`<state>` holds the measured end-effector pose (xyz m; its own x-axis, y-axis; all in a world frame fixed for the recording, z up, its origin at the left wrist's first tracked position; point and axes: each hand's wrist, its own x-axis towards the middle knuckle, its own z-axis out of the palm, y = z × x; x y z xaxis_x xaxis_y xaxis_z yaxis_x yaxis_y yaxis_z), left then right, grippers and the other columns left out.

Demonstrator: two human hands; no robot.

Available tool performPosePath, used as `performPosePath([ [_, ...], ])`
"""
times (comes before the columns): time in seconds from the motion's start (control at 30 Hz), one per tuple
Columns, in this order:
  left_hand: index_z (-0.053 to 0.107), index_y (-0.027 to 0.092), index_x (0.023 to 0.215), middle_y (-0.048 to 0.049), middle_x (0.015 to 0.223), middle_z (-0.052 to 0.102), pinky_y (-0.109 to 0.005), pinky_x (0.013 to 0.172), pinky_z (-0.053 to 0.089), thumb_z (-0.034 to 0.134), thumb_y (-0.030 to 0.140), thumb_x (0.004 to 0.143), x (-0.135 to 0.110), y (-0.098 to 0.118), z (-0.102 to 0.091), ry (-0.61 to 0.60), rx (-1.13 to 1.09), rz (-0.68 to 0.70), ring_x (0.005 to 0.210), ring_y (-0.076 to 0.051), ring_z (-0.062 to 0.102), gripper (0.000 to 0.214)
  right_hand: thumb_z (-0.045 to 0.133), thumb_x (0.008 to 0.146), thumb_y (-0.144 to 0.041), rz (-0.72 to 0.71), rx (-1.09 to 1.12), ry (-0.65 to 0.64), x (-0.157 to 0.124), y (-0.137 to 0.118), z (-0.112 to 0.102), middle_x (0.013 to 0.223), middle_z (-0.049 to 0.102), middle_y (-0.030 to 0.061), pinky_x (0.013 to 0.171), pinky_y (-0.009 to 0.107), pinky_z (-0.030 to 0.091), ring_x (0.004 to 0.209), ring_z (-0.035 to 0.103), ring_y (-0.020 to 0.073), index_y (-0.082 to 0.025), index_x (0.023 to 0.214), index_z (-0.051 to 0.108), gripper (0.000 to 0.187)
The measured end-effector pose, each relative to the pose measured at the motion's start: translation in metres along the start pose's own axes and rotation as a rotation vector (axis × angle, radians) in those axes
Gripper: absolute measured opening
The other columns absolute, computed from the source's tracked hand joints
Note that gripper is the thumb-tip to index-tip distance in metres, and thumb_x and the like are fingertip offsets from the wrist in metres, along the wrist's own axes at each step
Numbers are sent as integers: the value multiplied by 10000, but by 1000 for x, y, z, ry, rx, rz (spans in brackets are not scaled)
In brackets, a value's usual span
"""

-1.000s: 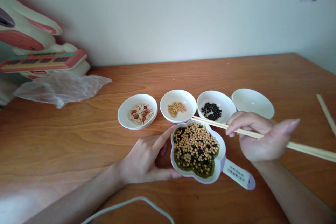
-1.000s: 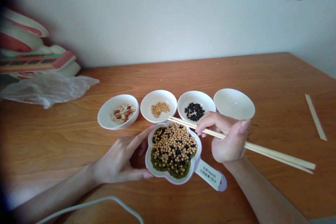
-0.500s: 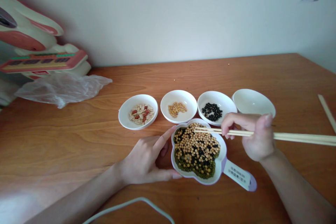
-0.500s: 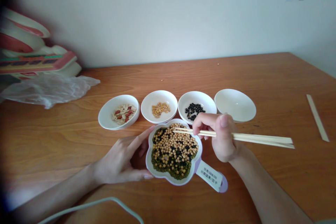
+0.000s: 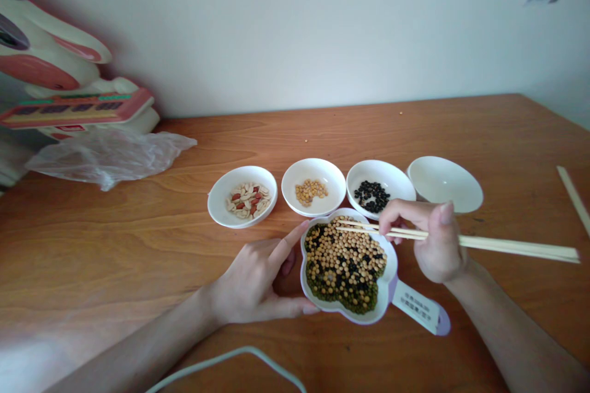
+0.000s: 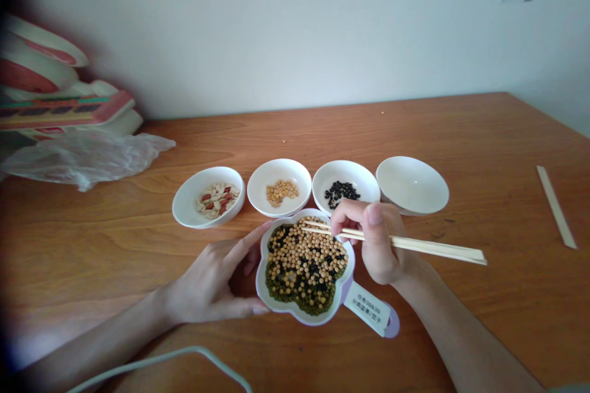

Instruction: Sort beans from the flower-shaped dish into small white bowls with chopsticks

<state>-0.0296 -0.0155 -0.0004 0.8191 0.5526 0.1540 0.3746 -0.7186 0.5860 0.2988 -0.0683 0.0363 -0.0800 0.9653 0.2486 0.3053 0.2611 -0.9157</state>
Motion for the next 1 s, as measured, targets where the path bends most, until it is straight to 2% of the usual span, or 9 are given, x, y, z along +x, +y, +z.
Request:
performPosePath([
  [0.33, 120, 212, 1759, -11, 889, 723, -358, 613, 578, 701, 756, 936, 0, -1, 1, 2, -12, 8, 726, -227, 720, 1145, 178, 1110, -716, -51, -75, 46, 0, 0, 1, 600, 638, 41, 548, 354, 392, 562, 578, 178, -232, 740, 745, 832],
  [0.57, 100, 217, 1759, -10, 901, 724, -337, 617, 559, 717, 749, 928, -1, -2, 2, -2, -16, 11, 734, -221, 719, 1164, 261, 1073, -782, -105, -2, 167, 3, -14, 1, 560, 673, 59, 486, 359, 395, 510, 590, 188, -234, 664, 762, 847],
  [0.8, 100, 228, 1763, -13, 938, 737, -328, 645, 546, 727, 719, 938, -1, -2, 1, -6, -60, 15, 744, -209, 722, 1147, 287, 1044, -811, -151, 149, 416, 2, -21, -2, 541, 636, 88, 523, 402, 437, 559, 607, 247, -286, 633, 764, 820],
  [0.9, 114, 224, 1761, -7, 919, 725, -336, 641, 543, 730, 741, 921, -1, -2, 1, -11, -46, 3, 736, -213, 713, 1164, 259, 1052, -796, -155, 137, 444, 4, -18, -1, 566, 636, 100, 539, 418, 456, 567, 608, 255, -289, 645, 754, 818],
  [1.0, 121, 221, 1761, -2, 899, 708, -332, 631, 542, 719, 765, 916, -1, -1, 1, -25, -29, -23, 734, -215, 705, 1169, 245, 1057, -790, -121, 138, 417, 6, -14, 2, 606, 642, 95, 536, 417, 461, 578, 617, 252, -280, 707, 751, 799],
])
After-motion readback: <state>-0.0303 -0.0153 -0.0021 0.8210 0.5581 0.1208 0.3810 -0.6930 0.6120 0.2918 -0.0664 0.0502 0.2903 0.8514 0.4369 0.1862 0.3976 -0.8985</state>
